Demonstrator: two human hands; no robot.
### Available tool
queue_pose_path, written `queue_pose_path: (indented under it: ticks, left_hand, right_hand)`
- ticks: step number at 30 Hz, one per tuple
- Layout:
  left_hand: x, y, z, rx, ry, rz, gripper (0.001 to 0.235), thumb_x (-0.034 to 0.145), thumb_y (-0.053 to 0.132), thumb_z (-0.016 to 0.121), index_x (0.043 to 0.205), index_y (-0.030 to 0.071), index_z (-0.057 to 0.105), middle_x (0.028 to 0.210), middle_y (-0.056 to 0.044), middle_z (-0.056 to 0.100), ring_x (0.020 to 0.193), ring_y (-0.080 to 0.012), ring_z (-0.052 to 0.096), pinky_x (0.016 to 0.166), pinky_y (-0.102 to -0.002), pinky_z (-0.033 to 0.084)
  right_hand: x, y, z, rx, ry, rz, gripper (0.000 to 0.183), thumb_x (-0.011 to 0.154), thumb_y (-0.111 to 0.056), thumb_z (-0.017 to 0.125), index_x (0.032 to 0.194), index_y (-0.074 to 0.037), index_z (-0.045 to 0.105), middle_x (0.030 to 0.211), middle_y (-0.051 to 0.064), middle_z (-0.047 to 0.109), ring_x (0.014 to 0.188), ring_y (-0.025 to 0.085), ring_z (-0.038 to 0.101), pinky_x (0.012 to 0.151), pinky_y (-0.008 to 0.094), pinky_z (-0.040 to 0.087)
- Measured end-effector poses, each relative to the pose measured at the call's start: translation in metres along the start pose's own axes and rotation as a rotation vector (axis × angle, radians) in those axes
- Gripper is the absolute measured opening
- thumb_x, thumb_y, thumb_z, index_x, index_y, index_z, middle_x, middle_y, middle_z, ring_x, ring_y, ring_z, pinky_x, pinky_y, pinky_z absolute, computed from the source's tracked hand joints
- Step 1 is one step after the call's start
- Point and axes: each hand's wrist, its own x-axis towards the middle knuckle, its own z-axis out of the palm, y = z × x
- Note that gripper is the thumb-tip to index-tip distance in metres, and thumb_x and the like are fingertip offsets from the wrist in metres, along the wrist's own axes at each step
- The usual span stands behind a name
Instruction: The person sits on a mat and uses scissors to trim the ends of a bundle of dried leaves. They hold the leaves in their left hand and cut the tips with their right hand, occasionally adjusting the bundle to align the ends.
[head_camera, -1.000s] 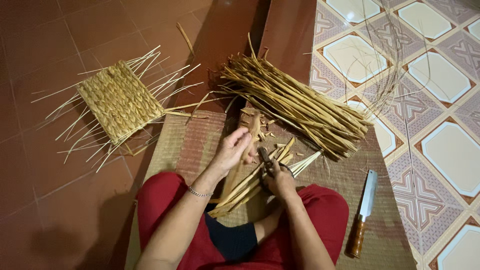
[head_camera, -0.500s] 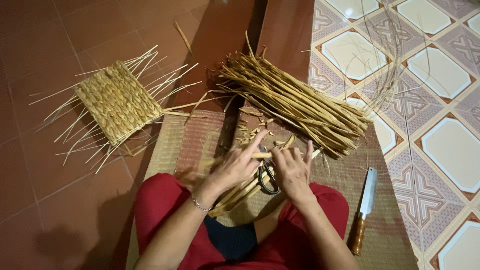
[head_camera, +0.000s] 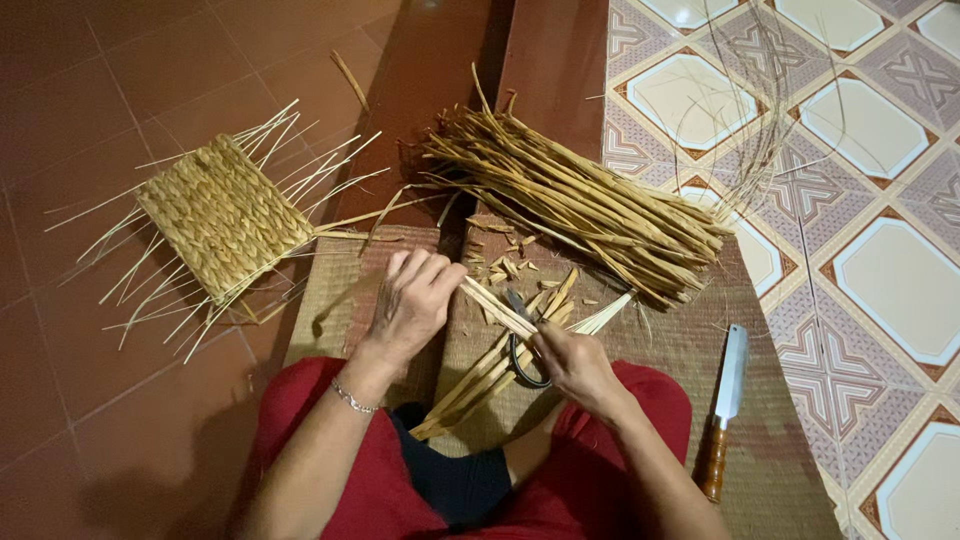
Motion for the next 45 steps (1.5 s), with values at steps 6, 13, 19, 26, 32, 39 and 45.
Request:
queue_pose_path:
  ticks: [6,13,19,26,32,39,45]
  left_hand:
    - [-0.022,0.005,0.025,-0.169,-0.582,-0.128,0.032,0.111,0.014,0.057,0.080,0.012,0.065,0.069,-0.004,0.055,0.064,-0.0156,0.046,0.059,-0.029,0.038]
    - [-0.020,0.015,0.006,-1.153,-0.600,-0.732,0.021,0.098,0.025,0.066,0.096,0.006,0.073,0.076,-0.002,0.063,0.062,-0.0090,0.051,0.056,-0.027,0.044]
    - [-0.002,0.009,-0.005,-0.599,-0.321,-0.577,0.015,0.096,0.023,0.067,0.102,0.011,0.075,0.080,-0.001,0.071,0.065,-0.0094,0.062,0.056,-0.026,0.050]
    - [0.002,0.009,-0.017,-0.432,-0.600,-0.557,0.015,0.099,0.030,0.067,0.097,0.019,0.077,0.064,0.003,0.063,0.050,-0.0113,0.051,0.046,-0.029,0.044]
    - [-0.010,-0.046,-0.042,-0.180,-1.064,-0.748,0.024,0.094,0.042,0.068,0.103,0.022,0.078,0.064,0.001,0.062,0.052,-0.0072,0.049,0.051,-0.024,0.042]
    - [0.042,-0.078,-0.023,0.061,-0.781,-0.622,0.012,0.102,0.028,0.066,0.108,0.026,0.076,0.080,-0.001,0.065,0.080,-0.0222,0.059,0.090,-0.050,0.049]
    - [0.142,-0.051,0.022,0.404,0.124,-0.017,0.031,0.095,0.013,0.072,0.125,0.009,0.078,0.135,-0.019,0.065,0.133,-0.0332,0.054,0.118,-0.064,0.016]
  right_hand:
    - [0.001,0.023,-0.009,0.314,0.126,0.170,0.026,0.106,-0.021,0.050,0.094,-0.010,0.071,0.058,0.001,0.060,0.040,0.008,0.050,0.032,0.026,0.041]
    - [0.010,0.011,0.009,-0.034,0.271,-0.143,0.021,0.105,-0.018,0.055,0.102,-0.007,0.073,0.058,0.003,0.063,0.042,0.010,0.053,0.036,0.026,0.043]
    - [0.001,-0.004,0.008,0.452,-0.019,0.158,0.023,0.103,-0.026,0.058,0.098,-0.008,0.073,0.060,0.001,0.060,0.048,0.010,0.051,0.040,0.026,0.043]
    - [-0.003,0.025,0.002,0.725,0.116,0.309,0.027,0.100,-0.027,0.066,0.086,-0.007,0.077,0.062,0.001,0.062,0.050,0.010,0.047,0.044,0.029,0.039]
    - [-0.009,0.093,-0.027,-0.025,0.244,0.064,0.022,0.099,-0.029,0.069,0.109,-0.011,0.078,0.090,0.003,0.072,0.073,0.011,0.064,0.058,0.028,0.058]
    - [0.001,0.113,-0.081,-0.004,0.169,0.416,0.022,0.096,-0.022,0.070,0.117,-0.017,0.073,0.085,0.005,0.073,0.069,0.019,0.068,0.059,0.034,0.057]
    - [0.039,0.173,-0.120,-0.225,0.674,0.200,0.010,0.101,-0.023,0.075,0.102,-0.014,0.074,0.088,0.002,0.067,0.080,0.014,0.060,0.069,0.032,0.051]
